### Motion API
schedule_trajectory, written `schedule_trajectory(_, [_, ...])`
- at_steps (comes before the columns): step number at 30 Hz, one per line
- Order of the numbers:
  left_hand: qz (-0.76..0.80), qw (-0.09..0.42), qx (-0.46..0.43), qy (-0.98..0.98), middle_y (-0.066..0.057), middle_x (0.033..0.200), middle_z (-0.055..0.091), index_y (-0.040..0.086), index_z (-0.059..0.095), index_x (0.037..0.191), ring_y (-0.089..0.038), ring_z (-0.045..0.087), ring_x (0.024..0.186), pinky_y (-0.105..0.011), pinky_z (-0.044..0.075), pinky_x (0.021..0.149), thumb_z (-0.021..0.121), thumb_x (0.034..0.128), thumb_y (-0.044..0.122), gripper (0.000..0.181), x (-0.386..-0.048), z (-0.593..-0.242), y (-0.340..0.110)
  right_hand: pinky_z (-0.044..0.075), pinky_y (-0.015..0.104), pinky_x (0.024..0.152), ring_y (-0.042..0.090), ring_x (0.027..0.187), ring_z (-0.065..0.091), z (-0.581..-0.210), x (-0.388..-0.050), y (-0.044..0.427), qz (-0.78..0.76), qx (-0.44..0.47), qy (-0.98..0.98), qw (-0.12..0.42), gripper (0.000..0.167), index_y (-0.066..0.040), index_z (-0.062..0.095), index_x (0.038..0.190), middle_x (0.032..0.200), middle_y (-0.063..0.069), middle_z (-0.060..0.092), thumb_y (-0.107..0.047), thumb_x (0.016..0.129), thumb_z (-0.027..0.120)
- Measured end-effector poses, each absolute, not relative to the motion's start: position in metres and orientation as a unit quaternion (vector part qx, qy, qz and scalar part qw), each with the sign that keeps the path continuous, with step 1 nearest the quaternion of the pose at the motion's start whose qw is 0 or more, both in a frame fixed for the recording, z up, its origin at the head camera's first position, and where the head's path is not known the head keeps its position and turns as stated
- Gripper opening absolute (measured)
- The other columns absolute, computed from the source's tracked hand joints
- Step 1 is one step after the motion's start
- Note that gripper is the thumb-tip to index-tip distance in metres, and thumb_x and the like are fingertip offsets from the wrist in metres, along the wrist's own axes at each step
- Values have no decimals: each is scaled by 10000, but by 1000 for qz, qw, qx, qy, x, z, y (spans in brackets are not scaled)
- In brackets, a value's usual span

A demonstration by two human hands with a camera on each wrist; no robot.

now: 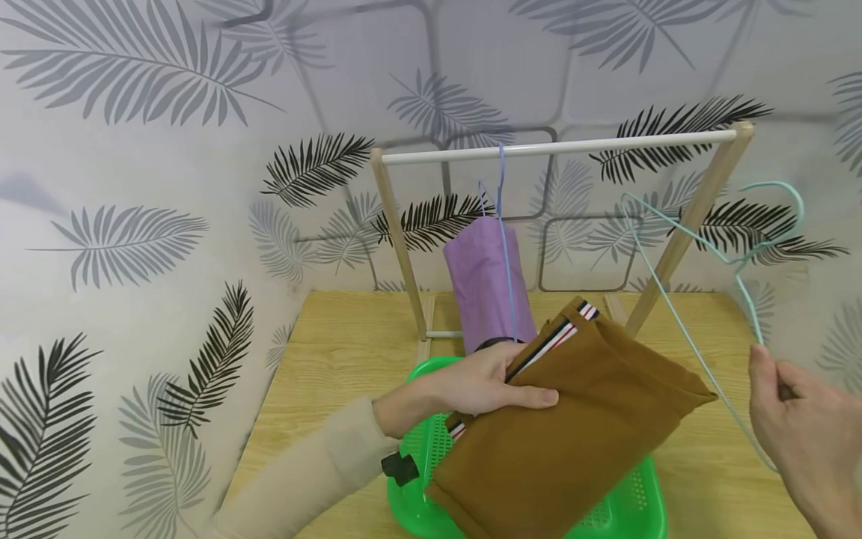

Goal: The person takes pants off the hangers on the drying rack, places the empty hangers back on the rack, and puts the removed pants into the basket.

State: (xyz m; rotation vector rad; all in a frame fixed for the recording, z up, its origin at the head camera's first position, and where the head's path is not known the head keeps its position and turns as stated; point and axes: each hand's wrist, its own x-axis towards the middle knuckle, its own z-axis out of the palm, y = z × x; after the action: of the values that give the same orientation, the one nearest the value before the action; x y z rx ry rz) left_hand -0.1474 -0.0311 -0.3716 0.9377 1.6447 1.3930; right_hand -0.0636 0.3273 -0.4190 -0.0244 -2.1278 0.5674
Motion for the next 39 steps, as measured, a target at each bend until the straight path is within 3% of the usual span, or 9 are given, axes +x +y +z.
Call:
schedule_trajectory(10, [513, 374, 380, 673, -106, 1254, 752, 136, 564, 1442, -71, 764, 960, -306, 607, 961, 637, 1058, 151, 391, -146, -372, -45, 87, 155, 345, -190, 387, 141, -418, -62, 328, 224, -11, -865, 448, 670, -157, 377, 404, 332, -75, 337, -286, 1033, 569])
schedule_trajectory(17, [481, 338, 392, 708, -18, 1188, 764, 155, 628, 1349, -34, 750, 919, -243, 583, 943, 676, 1041, 211, 317, -141, -371, -51, 79, 157, 357, -190, 387, 147, -417, -63, 323, 227, -15, -859, 459, 662, -150, 388, 400, 329, -41, 355, -293, 1018, 580])
schedule_trajectory(21, [446, 328, 404, 728, 66, 1117, 765, 196, 625, 1356, -21, 710, 733, -203, 580, 852, 692, 1036, 268, 336, -141, -370, -52, 78, 156, 366, -193, 395, 141, -418, -63, 323, 225, -18, -857, 464, 668, -145, 381, 399, 331, -21, 359, -307, 1018, 573])
schedule_trajectory(25, [428, 319, 417, 736, 4, 1114, 772, 174, 623, 1367, 6, 641, 638, -178, 570, 812, 686, 1040, 257, 344, -143, -371, -52, 75, 162, 378, -199, 414, 125, -420, -64, 324, 220, -22, -855, 470, 682, -139, 366, 398, 338, 44, 372, -338, 1020, 560])
schedule_trajectory(28, [413, 299, 434, 743, 24, 1123, 753, 148, 651, 1324, 70, 633, 745, -156, 551, 853, 694, 1034, 249, 309, -145, -373, -51, 74, 162, 383, -201, 426, 116, -422, -64, 325, 215, -22, -854, 473, 692, -136, 355, 396, 346, 87, 382, -352, 1024, 550])
schedule_trajectory(32, [377, 276, 444, 764, 125, 754, 614, 119, 631, 1385, 53, 468, 546, -137, 489, 717, 703, 1027, 278, 398, -148, -374, -50, 71, 158, 389, -202, 437, 110, -423, -65, 326, 207, -17, -854, 477, 702, -134, 352, 389, 340, 95, 384, -355, 1029, 538])
schedule_trajectory(34, [354, 265, 446, 778, 144, 675, 493, 119, 627, 1399, 17, 336, 473, -141, 443, 669, 708, 1023, 304, 427, -149, -375, -50, 71, 161, 393, -200, 444, 105, -423, -66, 326, 202, -16, -855, 477, 706, -137, 346, 387, 335, 90, 377, -356, 1031, 535])
schedule_trajectory(36, [324, 250, 448, 795, 121, 670, 498, 132, 633, 1403, 9, 299, 475, -148, 428, 660, 714, 1017, 337, 445, -149, -377, -49, 69, 163, 393, -197, 445, 99, -423, -66, 325, 201, -17, -857, 475, 712, -144, 335, 387, 330, 85, 368, -361, 1035, 530])
schedule_trajectory(39, [273, 223, 450, 820, 61, 874, 660, 148, 663, 1385, 9, 375, 552, -145, 484, 777, 726, 1000, 392, 460, -149, -380, -48, 70, 164, 392, -195, 446, 93, -423, -66, 325, 200, -18, -859, 471, 715, -151, 320, 393, 328, 79, 357, -370, 1042, 525])
